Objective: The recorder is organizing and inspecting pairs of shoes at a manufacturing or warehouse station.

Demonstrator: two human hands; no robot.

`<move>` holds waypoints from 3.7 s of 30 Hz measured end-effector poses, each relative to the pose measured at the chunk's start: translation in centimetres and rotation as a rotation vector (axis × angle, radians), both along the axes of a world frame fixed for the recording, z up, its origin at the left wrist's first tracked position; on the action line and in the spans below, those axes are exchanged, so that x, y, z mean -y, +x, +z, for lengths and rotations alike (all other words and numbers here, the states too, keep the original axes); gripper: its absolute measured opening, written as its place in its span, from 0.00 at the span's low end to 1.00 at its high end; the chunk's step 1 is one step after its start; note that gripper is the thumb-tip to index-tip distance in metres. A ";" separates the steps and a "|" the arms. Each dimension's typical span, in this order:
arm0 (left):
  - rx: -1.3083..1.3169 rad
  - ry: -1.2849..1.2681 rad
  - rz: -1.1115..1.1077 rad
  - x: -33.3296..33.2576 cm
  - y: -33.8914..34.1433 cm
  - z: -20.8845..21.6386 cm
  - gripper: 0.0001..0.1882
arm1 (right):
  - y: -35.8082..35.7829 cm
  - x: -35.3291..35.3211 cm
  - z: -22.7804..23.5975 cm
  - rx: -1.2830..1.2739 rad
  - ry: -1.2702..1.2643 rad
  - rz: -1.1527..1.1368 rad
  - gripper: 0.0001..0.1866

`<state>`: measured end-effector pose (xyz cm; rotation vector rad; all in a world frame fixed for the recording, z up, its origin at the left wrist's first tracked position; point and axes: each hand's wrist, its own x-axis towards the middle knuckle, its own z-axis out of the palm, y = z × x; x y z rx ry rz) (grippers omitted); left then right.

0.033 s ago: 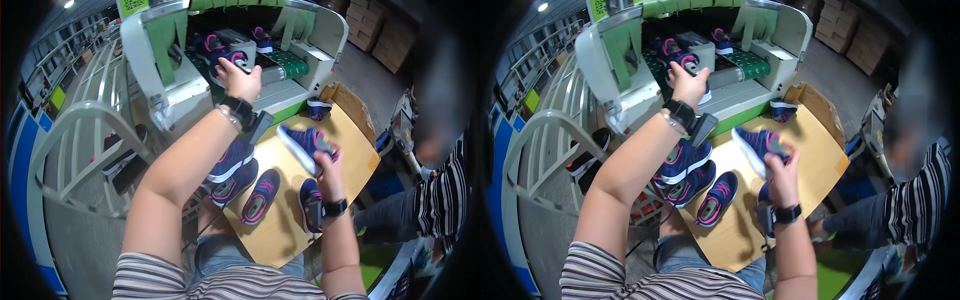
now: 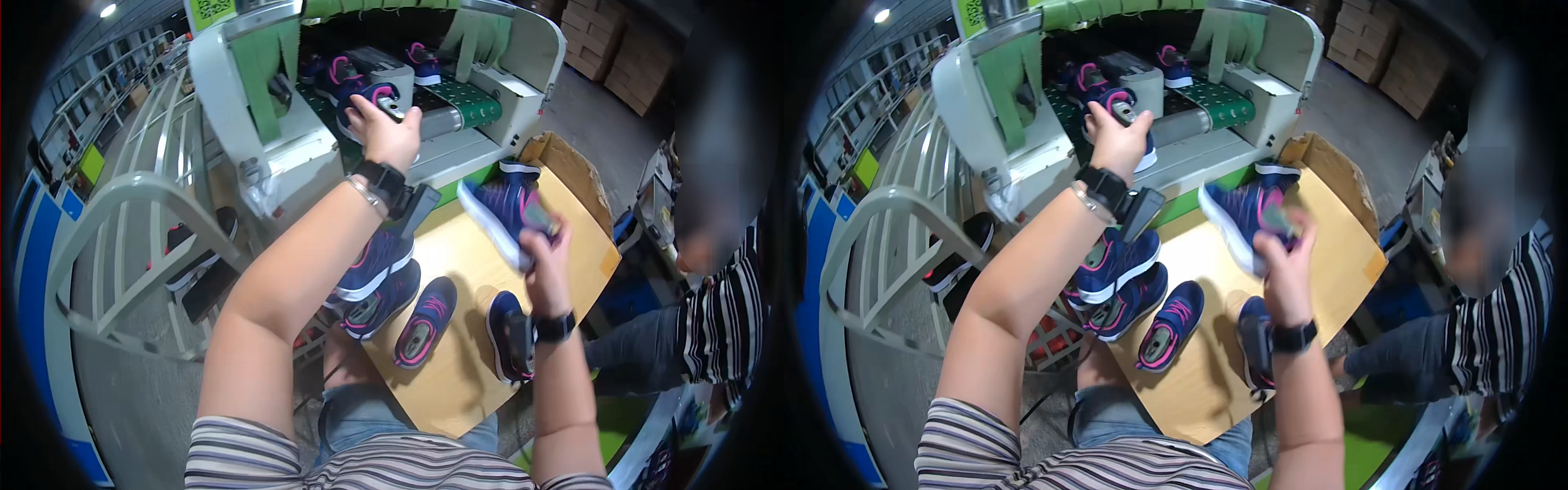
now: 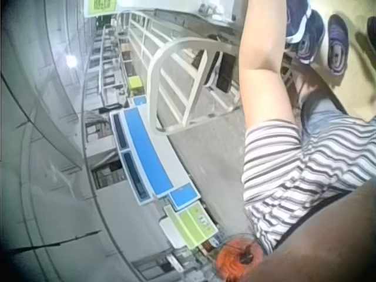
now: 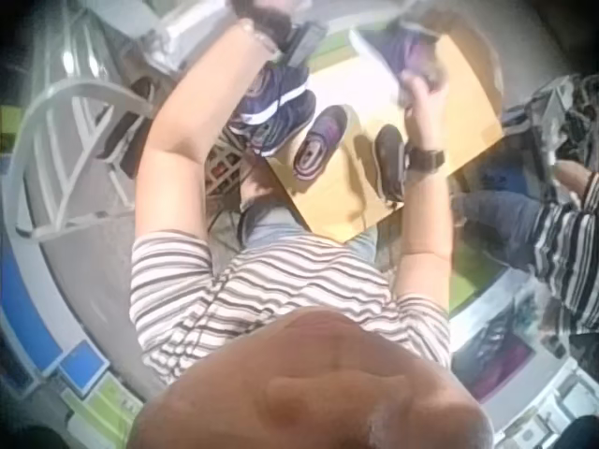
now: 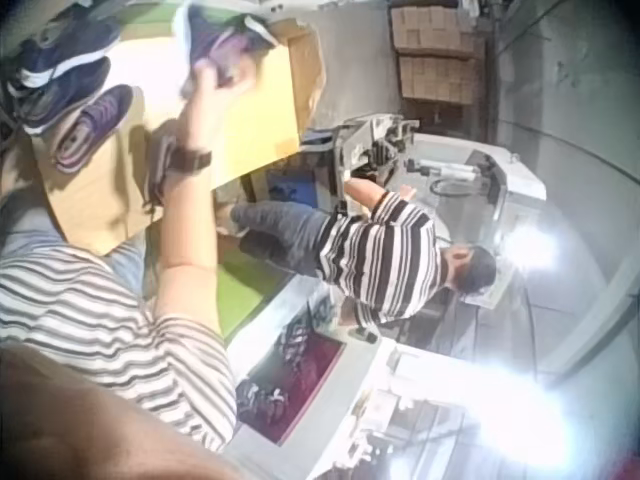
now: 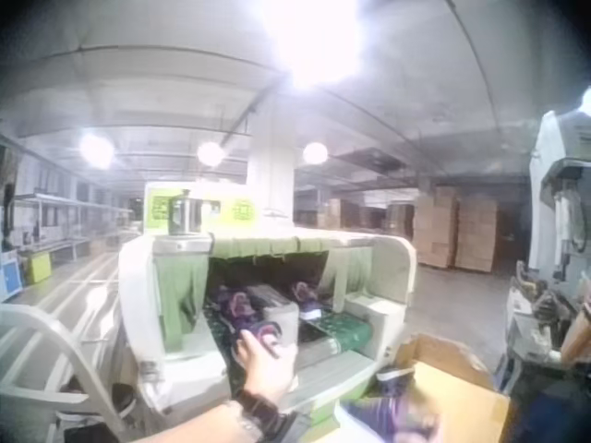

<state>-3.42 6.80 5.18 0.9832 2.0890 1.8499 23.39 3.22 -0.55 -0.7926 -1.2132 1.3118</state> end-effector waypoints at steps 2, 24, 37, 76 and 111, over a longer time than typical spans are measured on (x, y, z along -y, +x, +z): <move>-0.010 0.040 -0.032 -0.2 -0.7 -0.4 0.57 | -2.0 -4.5 3.4 -0.032 0.273 -0.002 0.36; -0.002 -0.070 -0.808 19.0 3.9 -3.8 0.46 | 12.6 -2.9 -0.2 0.837 0.043 0.312 0.30; 0.000 -0.193 -0.725 20.7 19.5 -20.9 0.54 | 8.4 15.6 -13.9 0.157 -0.122 0.567 0.49; 0.786 -0.004 -1.127 25.1 11.3 -11.5 0.43 | 12.7 19.4 -11.3 1.025 0.542 0.015 0.37; 0.189 0.562 -0.258 2.0 -0.6 2.9 0.48 | -10.5 -30.1 5.2 0.246 0.709 0.054 0.25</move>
